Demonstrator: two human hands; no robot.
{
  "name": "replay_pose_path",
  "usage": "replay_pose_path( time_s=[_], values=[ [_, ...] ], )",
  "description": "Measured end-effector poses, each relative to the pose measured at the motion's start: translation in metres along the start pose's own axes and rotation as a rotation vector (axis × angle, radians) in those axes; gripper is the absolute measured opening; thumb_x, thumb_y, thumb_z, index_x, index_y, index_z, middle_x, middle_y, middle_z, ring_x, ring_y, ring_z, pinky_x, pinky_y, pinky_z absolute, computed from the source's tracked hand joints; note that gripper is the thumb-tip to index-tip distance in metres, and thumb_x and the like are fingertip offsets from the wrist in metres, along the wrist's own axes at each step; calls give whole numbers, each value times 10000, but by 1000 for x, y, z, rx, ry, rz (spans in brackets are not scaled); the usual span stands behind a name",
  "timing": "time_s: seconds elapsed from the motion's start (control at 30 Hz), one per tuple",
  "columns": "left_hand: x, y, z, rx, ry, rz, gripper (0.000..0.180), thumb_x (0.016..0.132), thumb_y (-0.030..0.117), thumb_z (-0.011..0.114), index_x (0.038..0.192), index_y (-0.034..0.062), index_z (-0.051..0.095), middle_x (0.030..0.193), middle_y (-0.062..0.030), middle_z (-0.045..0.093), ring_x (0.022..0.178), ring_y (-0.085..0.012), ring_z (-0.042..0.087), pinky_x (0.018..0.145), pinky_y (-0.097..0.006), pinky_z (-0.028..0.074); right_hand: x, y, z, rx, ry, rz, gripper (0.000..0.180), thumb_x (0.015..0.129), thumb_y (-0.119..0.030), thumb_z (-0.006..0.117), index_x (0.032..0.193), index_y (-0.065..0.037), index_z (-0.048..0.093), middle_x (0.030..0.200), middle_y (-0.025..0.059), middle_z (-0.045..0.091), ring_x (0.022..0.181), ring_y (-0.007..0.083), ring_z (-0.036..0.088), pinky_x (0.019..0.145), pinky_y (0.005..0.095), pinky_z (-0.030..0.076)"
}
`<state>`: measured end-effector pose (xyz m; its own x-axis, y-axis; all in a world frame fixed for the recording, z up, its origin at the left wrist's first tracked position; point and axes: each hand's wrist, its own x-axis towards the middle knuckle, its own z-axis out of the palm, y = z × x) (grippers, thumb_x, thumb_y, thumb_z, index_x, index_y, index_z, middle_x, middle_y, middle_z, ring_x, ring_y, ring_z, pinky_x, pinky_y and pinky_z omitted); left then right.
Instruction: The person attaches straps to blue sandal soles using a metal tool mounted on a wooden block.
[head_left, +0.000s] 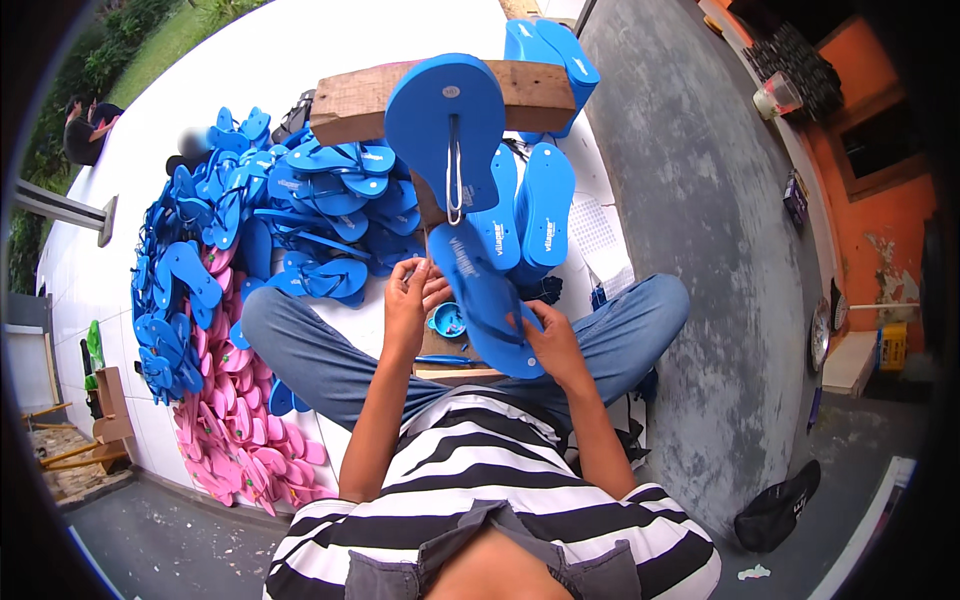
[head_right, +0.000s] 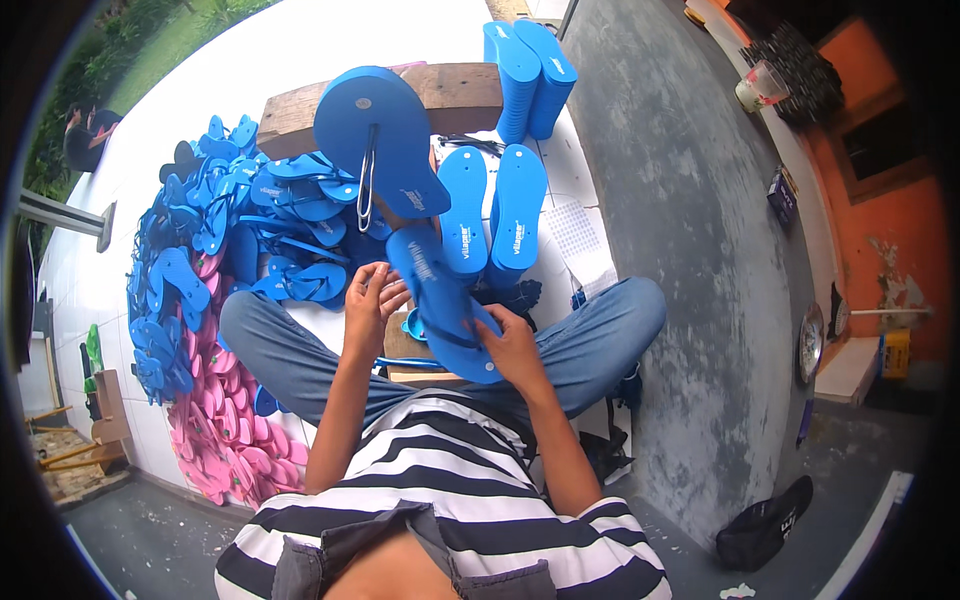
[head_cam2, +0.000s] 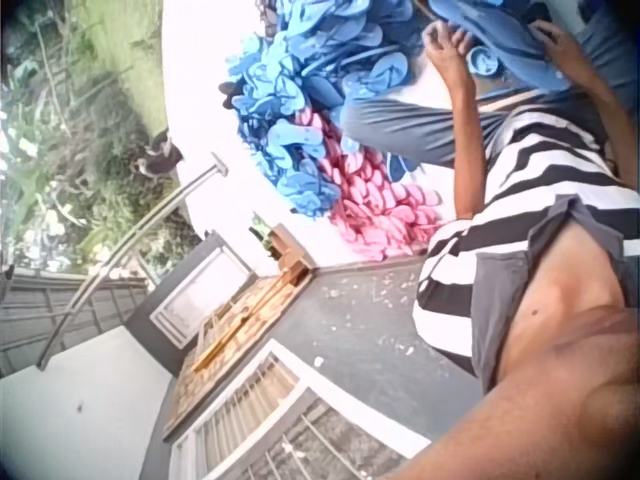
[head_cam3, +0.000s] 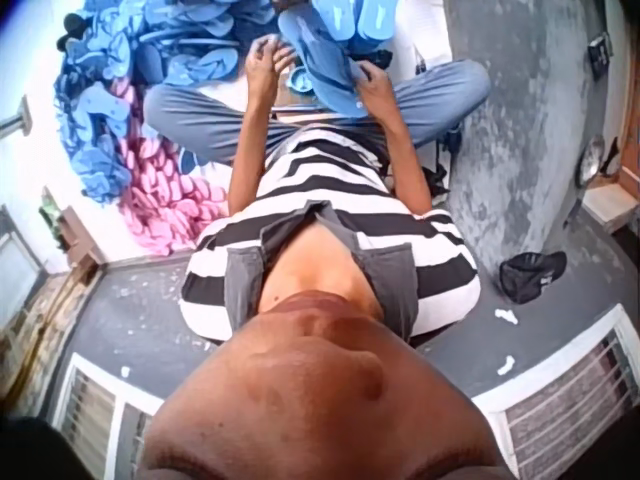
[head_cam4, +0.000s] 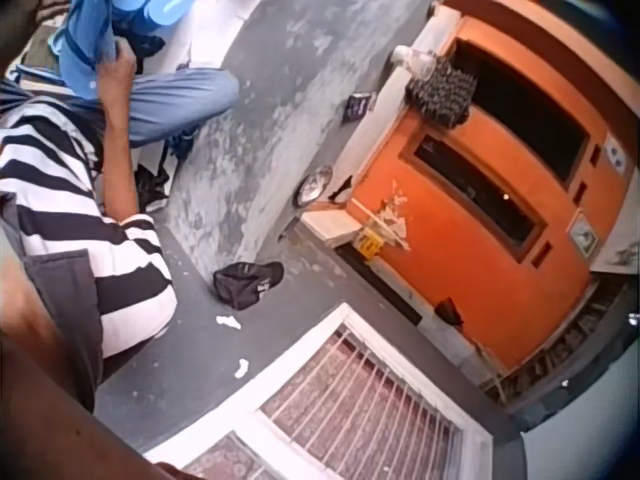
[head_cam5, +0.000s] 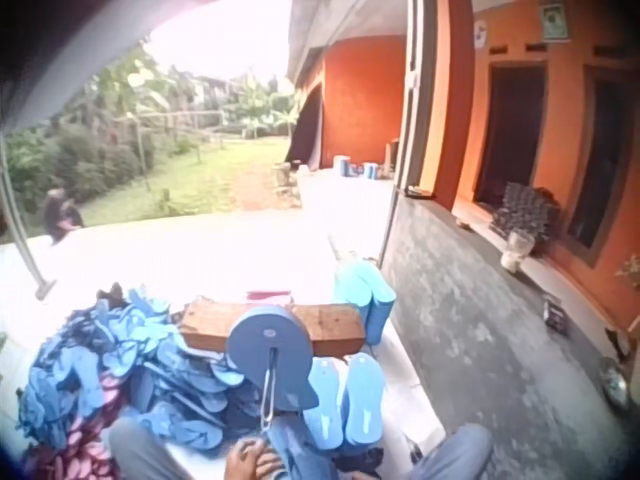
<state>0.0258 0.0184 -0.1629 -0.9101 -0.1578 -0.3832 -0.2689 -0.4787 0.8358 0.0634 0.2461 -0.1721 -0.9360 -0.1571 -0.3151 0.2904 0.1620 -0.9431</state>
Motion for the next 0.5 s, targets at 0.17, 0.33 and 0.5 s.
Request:
replay_pose_path(
  time_s=[0.17, 0.33, 0.5],
  values=[
    [15, -50, -37, 665, -186, 91, 220, 980, 223, 589, 1019, 6, 590, 871, -108, 705, 797, -168, 692, 647, -292, 529, 0, 12, -17, 187, 282, 113, 246, 989, -250, 602, 1035, -10, 634, 855, 3, 629, 762, 51, 546, 669, 223, 445],
    [4, -113, -39, 1475, -650, 451, 382, 809, 256, 732, 1081, 27, 593, 1033, -163, 614, 978, -325, 613, 737, -433, 543, 58, 21, -18, 113, 460, 13, 343, 993, -311, 574, 1056, 25, 606, 850, 56, 626, 770, 109, 559, 713, 257, 450],
    [-1, -181, -35, 1985, -918, 523, 387, 779, 201, 688, 1139, 90, 602, 1084, -151, 569, 1032, -300, 569, 734, -409, 556, 98, 27, -19, -388, 671, -55, 484, 964, -335, 565, 1294, 15, 513, 1219, 195, 534, 1119, 329, 507, 987, 422, 396]
  ],
)
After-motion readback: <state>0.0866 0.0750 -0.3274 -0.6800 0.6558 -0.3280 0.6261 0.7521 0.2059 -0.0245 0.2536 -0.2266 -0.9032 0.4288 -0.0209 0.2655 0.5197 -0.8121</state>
